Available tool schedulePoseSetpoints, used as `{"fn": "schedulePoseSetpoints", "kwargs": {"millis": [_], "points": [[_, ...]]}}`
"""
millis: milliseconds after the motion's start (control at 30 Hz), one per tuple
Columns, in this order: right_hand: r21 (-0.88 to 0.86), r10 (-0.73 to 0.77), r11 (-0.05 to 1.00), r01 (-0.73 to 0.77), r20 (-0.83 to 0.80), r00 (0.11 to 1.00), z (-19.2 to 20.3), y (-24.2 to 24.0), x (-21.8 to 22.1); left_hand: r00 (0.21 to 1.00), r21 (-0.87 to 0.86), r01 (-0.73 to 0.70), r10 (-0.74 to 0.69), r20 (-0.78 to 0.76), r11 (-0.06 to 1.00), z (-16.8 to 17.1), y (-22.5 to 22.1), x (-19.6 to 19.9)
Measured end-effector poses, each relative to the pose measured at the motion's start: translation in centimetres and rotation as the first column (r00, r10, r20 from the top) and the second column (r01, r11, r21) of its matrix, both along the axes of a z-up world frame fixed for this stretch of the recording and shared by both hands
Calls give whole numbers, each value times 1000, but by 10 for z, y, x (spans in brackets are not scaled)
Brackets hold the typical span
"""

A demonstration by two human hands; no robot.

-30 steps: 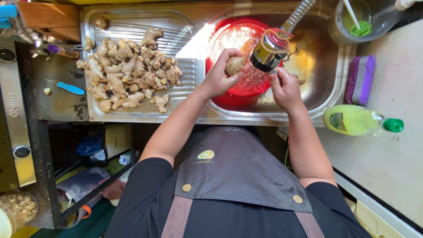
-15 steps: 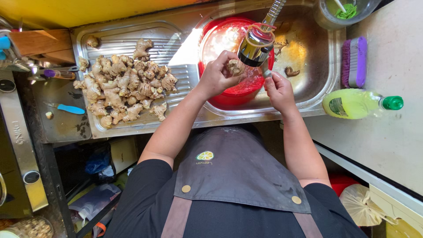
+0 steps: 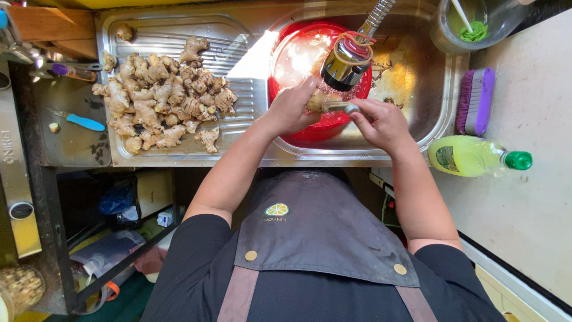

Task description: The person washes ginger roots in a red bowl in a sink by hand and with a brush while water runs from a faucet.

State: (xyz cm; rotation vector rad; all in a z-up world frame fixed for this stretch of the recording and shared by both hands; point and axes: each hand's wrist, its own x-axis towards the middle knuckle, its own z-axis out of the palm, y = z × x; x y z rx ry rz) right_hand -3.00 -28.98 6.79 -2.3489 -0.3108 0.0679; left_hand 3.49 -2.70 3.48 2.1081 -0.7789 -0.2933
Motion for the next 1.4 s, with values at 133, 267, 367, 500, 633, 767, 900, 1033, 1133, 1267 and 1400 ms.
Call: {"fn": "schedulePoseSetpoints", "kwargs": {"millis": [133, 267, 367, 500, 633, 767, 900, 1033, 1133, 1267, 1400], "points": [[-247, -122, 965, 86, -134, 984, 0, -28, 13, 994, 22, -50, 48, 95, 998, 5, -5, -12], [319, 74, 944, -79, 30, 997, -35, -17, 4, 993, 171, -96, 106, -51, 981, 10, -18, -8], [153, -20, 987, 56, -226, 974, -60, -26, 9, 990, 99, -135, 137, -13, 986, 14, -20, -5], [-14, -135, 990, 137, -295, 946, -97, -51, 17, 938, 64, -270, 278, -209, 961, 2, -12, -14], [33, -209, 971, 238, -373, 904, -115, -60, 25, 861, -13, -393, 364, -355, 919, -19, 13, -19], [261, -155, 916, 303, -467, 870, -112, -56, 37, 891, 168, -454, 450, 60, 875, -16, 74, -23], [552, 87, 823, 130, -349, 933, -100, -23, 43, 793, 355, -597, 597, 125, 719, 3, 146, -29], [778, 248, 624, 71, -283, 927, -84, 24, 53, 631, 386, -767, 714, 304, 513, 19, 219, -30], [870, 312, 436, 229, -385, 869, -69, 50, 65, 603, 374, -794, 701, 381, 480, 21, 266, -28], [894, 372, 372, 250, -390, 842, -59, 54, 71, 628, 344, -775, 712, 315, 531, 6, 300, -27], [191, -103, 965, 182, -363, 926, -61, 26, 66, 644, 306, -765, 687, 336, 567, -6, 306, -34]]}}
